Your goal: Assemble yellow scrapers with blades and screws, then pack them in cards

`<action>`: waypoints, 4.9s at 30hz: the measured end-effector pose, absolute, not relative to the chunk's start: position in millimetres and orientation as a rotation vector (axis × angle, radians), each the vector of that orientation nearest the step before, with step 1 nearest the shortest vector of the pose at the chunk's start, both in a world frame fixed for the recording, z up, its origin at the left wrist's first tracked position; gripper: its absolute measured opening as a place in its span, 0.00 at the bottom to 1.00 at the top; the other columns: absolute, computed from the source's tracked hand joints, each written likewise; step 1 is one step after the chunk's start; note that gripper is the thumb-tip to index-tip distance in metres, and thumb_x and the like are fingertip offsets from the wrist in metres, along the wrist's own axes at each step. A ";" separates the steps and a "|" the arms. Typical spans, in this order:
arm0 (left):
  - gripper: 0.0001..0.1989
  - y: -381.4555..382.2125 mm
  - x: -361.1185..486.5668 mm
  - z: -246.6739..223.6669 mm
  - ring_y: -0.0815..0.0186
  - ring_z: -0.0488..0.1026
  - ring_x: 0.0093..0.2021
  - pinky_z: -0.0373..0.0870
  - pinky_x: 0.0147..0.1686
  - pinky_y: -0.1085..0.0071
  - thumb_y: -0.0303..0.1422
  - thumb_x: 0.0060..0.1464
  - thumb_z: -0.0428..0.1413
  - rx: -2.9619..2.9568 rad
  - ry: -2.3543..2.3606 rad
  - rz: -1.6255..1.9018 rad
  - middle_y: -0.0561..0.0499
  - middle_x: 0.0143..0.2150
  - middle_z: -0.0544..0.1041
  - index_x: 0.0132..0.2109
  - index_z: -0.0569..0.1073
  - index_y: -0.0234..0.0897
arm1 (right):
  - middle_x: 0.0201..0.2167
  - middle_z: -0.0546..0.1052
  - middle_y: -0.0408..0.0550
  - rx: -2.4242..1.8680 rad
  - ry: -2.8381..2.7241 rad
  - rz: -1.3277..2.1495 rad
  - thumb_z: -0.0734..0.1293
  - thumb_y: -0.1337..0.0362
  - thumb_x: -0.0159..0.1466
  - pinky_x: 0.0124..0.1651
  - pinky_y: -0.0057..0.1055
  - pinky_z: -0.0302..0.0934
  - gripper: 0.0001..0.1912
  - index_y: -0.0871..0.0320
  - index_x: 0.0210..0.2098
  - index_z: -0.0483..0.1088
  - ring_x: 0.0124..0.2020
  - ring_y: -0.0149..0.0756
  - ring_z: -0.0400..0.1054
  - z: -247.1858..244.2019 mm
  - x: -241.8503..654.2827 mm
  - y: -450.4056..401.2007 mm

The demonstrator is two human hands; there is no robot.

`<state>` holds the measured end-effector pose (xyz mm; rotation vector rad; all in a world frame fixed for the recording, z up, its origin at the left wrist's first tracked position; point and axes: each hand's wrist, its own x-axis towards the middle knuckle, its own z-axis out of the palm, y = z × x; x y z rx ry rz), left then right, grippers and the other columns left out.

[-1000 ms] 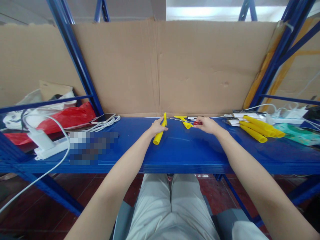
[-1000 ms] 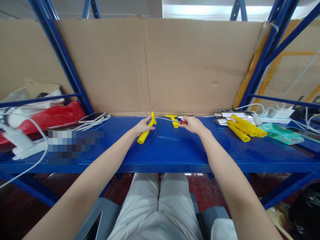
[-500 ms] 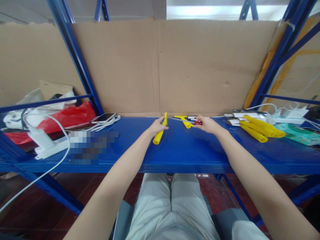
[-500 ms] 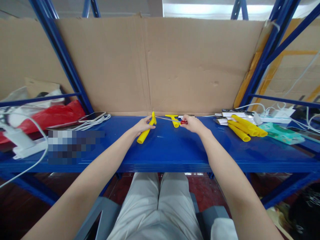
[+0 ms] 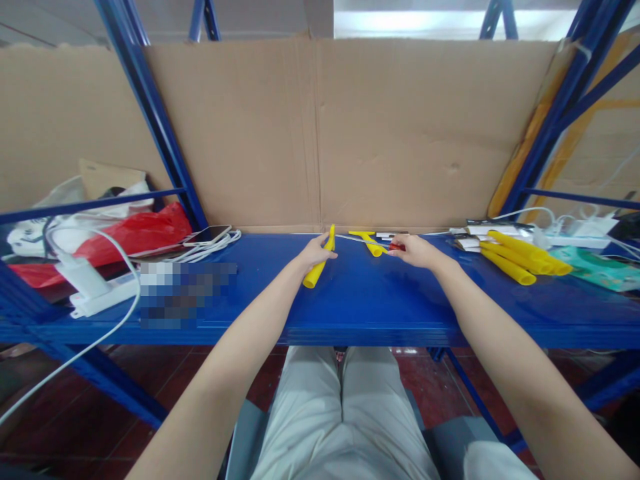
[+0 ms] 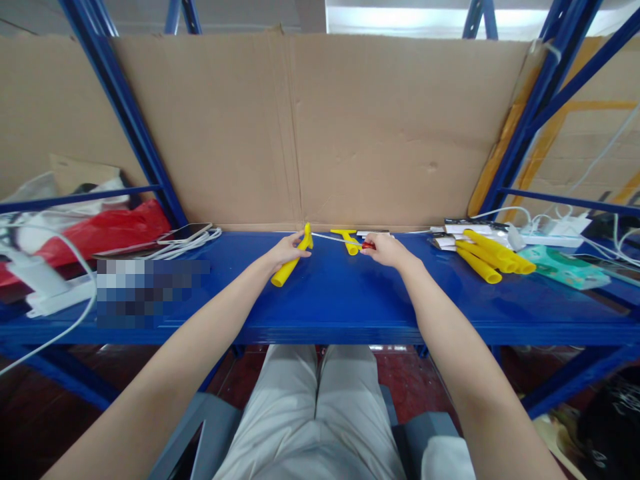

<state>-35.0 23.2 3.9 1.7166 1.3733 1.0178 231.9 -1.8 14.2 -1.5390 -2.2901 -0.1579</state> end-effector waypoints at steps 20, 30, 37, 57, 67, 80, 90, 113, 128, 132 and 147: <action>0.35 12.7 -26.0 11.3 0.72 0.73 0.30 0.69 0.26 0.77 0.18 0.49 0.52 1.580 1.429 1.002 0.43 0.51 0.71 0.64 0.58 0.42 | 0.28 0.75 0.48 -1.693 -2.298 -0.083 0.64 0.62 0.58 0.29 0.27 0.54 0.06 0.58 0.30 0.67 0.28 0.33 0.66 13.2 229.6 -3.7; 0.30 5.5 -21.6 13.8 0.74 0.72 0.26 0.65 0.20 0.78 0.19 0.51 0.52 1.584 1.441 1.023 0.43 0.58 0.66 0.61 0.64 0.40 | 0.28 0.76 0.48 -1.720 -2.304 0.024 0.65 0.62 0.57 0.30 0.27 0.57 0.06 0.58 0.31 0.69 0.28 0.35 0.68 15.5 236.3 -5.4; 0.27 6.6 -22.8 14.8 0.70 0.75 0.32 0.69 0.29 0.76 0.17 0.49 0.52 1.585 1.482 1.050 0.43 0.53 0.72 0.57 0.69 0.37 | 0.28 0.76 0.47 -1.700 -2.280 0.075 0.67 0.63 0.54 0.30 0.27 0.58 0.05 0.58 0.29 0.68 0.29 0.34 0.68 16.8 241.6 -3.6; 0.30 21.0 -21.7 0.3 0.63 0.76 0.39 0.70 0.33 0.74 0.19 0.48 0.55 1.529 1.524 1.059 0.39 0.47 0.76 0.60 0.62 0.28 | 0.23 0.74 0.43 -1.718 -2.327 0.082 0.69 0.63 0.51 0.29 0.27 0.59 0.06 0.57 0.26 0.68 0.26 0.33 0.67 10.9 251.3 4.3; 0.25 27.5 -25.9 -1.8 0.59 0.70 0.51 0.68 0.47 0.70 0.21 0.48 0.55 1.716 1.531 1.168 0.37 0.56 0.69 0.56 0.67 0.28 | 0.26 0.76 0.45 -1.801 -2.281 0.106 0.69 0.66 0.51 0.30 0.27 0.61 0.04 0.56 0.29 0.71 0.28 0.34 0.70 5.9 256.1 8.1; 0.15 3.3 -39.9 34.1 0.64 0.76 0.41 0.68 0.48 0.69 0.23 0.53 0.50 2.358 1.343 1.125 0.47 0.39 0.79 0.46 0.77 0.34 | 0.37 0.79 0.50 -1.592 -2.128 0.316 0.66 0.61 0.57 0.42 0.33 0.66 0.12 0.59 0.38 0.75 0.37 0.38 0.73 19.1 264.3 2.9; 0.15 6.1 -57.0 60.8 0.72 0.74 0.24 0.71 0.27 0.77 0.23 0.54 0.50 1.721 1.283 1.295 0.44 0.35 0.79 0.48 0.73 0.28 | 0.38 0.79 0.52 -1.622 -2.003 0.433 0.67 0.57 0.56 0.41 0.34 0.67 0.17 0.59 0.42 0.75 0.39 0.40 0.73 47.7 282.8 4.1; 0.08 52.6 -51.1 51.0 0.71 0.72 0.21 0.70 0.28 0.74 0.22 0.55 0.49 1.137 1.085 1.207 0.50 0.25 0.76 0.39 0.72 0.33 | 0.50 0.71 0.67 -2.376 -1.589 0.069 0.67 0.61 0.56 0.51 0.48 0.59 0.26 0.66 0.52 0.68 0.54 0.52 0.65 26.2 234.8 77.2; 0.11 45.1 -87.2 48.0 0.72 0.71 0.20 0.67 0.22 0.77 0.22 0.53 0.50 1.145 1.202 1.206 0.52 0.24 0.75 0.43 0.71 0.34 | 0.51 0.70 0.67 -2.371 -1.383 0.033 0.65 0.61 0.58 0.55 0.57 0.50 0.25 0.65 0.53 0.65 0.55 0.54 0.62 6.2 230.7 89.5; 0.12 45.5 -81.4 44.3 0.72 0.71 0.20 0.68 0.23 0.77 0.23 0.53 0.50 1.187 1.215 1.181 0.50 0.25 0.76 0.44 0.71 0.34 | 0.49 0.72 0.66 -2.298 -1.324 0.000 0.66 0.63 0.56 0.57 0.54 0.49 0.24 0.65 0.51 0.65 0.54 0.52 0.63 13.0 228.9 86.5; 0.11 34.7 -41.0 30.3 0.74 0.68 0.18 0.64 0.21 0.77 0.25 0.51 0.52 1.182 1.253 1.514 0.50 0.26 0.74 0.42 0.74 0.33 | 0.41 0.73 0.48 -1.322 -0.733 0.635 0.65 0.69 0.57 0.29 0.22 0.66 0.23 0.56 0.50 0.54 0.35 0.29 0.72 42.1 227.8 65.3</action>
